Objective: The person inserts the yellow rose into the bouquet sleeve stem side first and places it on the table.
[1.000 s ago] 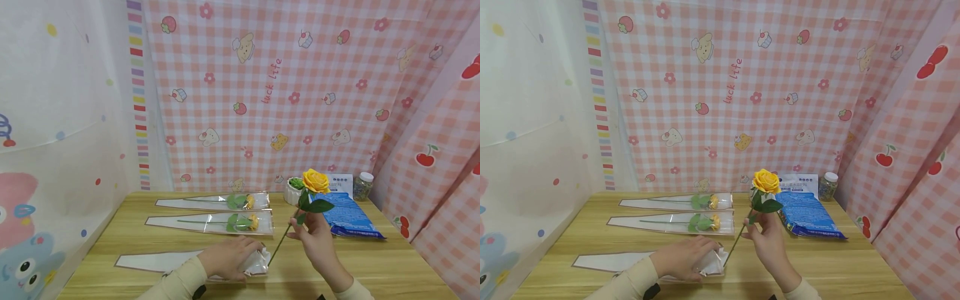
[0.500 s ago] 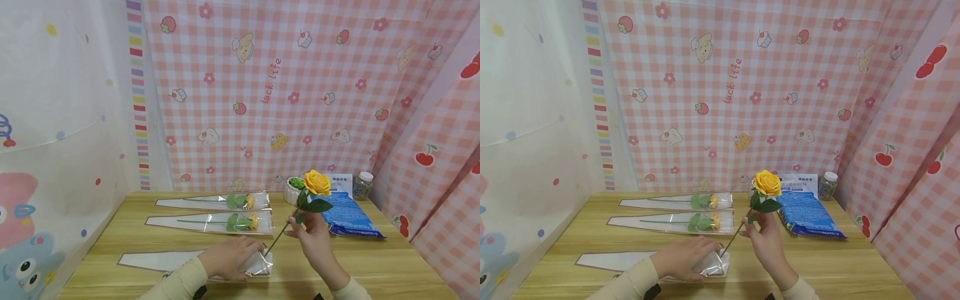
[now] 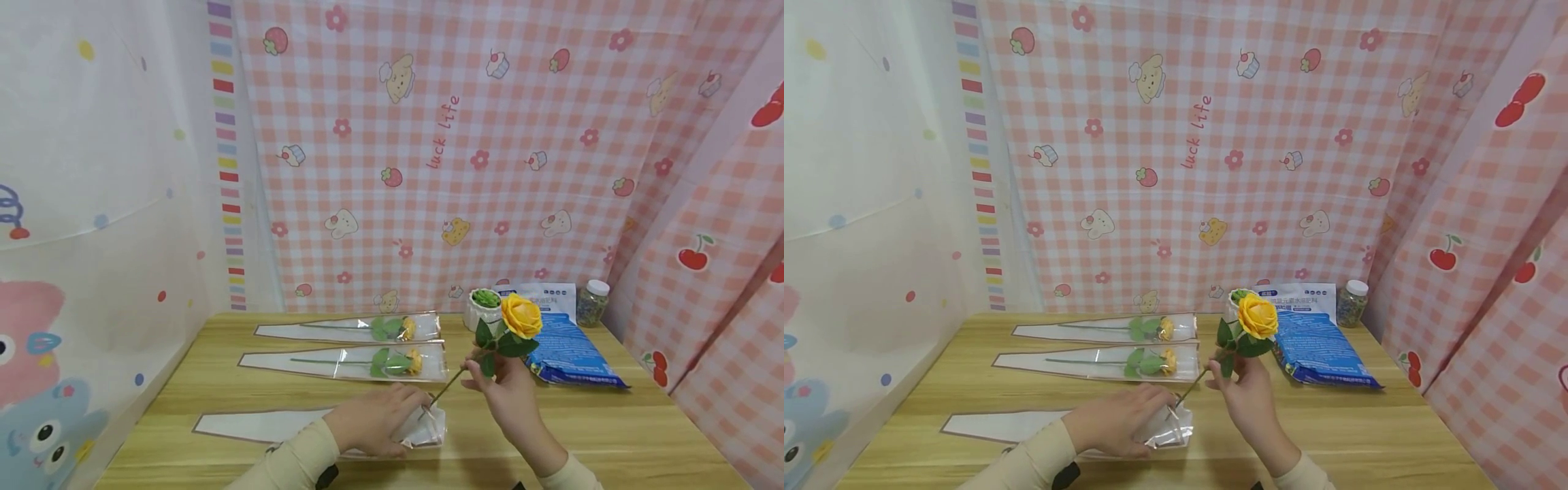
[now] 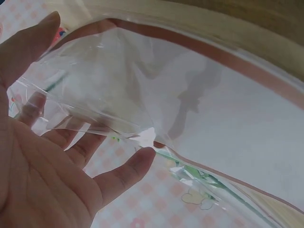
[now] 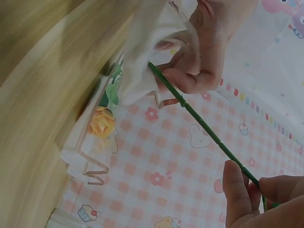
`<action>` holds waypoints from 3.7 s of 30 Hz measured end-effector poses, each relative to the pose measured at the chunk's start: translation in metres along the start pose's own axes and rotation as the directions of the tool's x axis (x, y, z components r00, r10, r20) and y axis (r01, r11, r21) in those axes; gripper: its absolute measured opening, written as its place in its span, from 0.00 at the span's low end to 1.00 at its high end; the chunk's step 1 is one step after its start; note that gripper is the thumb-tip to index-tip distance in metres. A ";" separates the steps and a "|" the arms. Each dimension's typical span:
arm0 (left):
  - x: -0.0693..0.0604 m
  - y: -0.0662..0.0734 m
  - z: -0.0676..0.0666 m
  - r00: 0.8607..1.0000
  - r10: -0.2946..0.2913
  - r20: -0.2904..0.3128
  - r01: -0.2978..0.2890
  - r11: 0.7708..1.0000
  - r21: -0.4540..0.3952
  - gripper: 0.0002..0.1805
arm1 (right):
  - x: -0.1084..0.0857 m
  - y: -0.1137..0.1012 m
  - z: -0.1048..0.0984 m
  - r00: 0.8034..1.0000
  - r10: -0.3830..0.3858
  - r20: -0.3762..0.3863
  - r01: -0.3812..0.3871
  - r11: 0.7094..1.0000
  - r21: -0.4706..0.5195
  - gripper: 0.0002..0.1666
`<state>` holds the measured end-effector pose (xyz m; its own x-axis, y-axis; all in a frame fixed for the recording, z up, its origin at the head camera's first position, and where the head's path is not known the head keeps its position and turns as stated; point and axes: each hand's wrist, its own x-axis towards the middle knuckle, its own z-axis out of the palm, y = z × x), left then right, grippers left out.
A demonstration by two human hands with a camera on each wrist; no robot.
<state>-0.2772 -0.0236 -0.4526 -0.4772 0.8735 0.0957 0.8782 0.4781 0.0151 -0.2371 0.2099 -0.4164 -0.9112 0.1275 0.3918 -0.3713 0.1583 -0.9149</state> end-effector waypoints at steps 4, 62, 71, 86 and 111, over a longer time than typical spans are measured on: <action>0.000 -0.001 0.000 1.000 -0.005 0.003 0.005 1.000 -0.008 0.42 | -0.001 0.003 0.002 1.000 0.010 0.011 -0.010 1.000 -0.019 0.16; -0.002 -0.011 -0.004 0.995 -0.086 -0.051 0.085 0.996 -0.028 0.40 | -0.011 0.024 0.014 0.951 0.210 0.227 -0.187 0.975 -0.119 0.28; -0.007 -0.020 -0.006 0.991 -0.110 -0.079 0.103 0.991 -0.085 0.40 | -0.009 0.034 0.008 0.938 0.217 0.270 -0.182 0.972 -0.148 0.26; -0.012 -0.026 -0.017 0.984 -0.118 -0.134 0.098 0.985 -0.143 0.31 | -0.009 0.050 -0.003 0.883 0.334 0.330 -0.322 0.942 -0.094 0.25; -0.008 -0.022 -0.028 0.979 -0.118 -0.168 0.089 0.982 -0.168 0.31 | -0.015 0.059 -0.027 0.842 0.422 0.337 -0.418 0.904 -0.087 0.27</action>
<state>-0.2920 -0.0441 -0.4261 -0.5648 0.7833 0.2595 0.8251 0.5318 0.1908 -0.2408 0.2442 -0.4735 -0.9838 -0.1557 -0.0885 0.0607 0.1748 -0.9827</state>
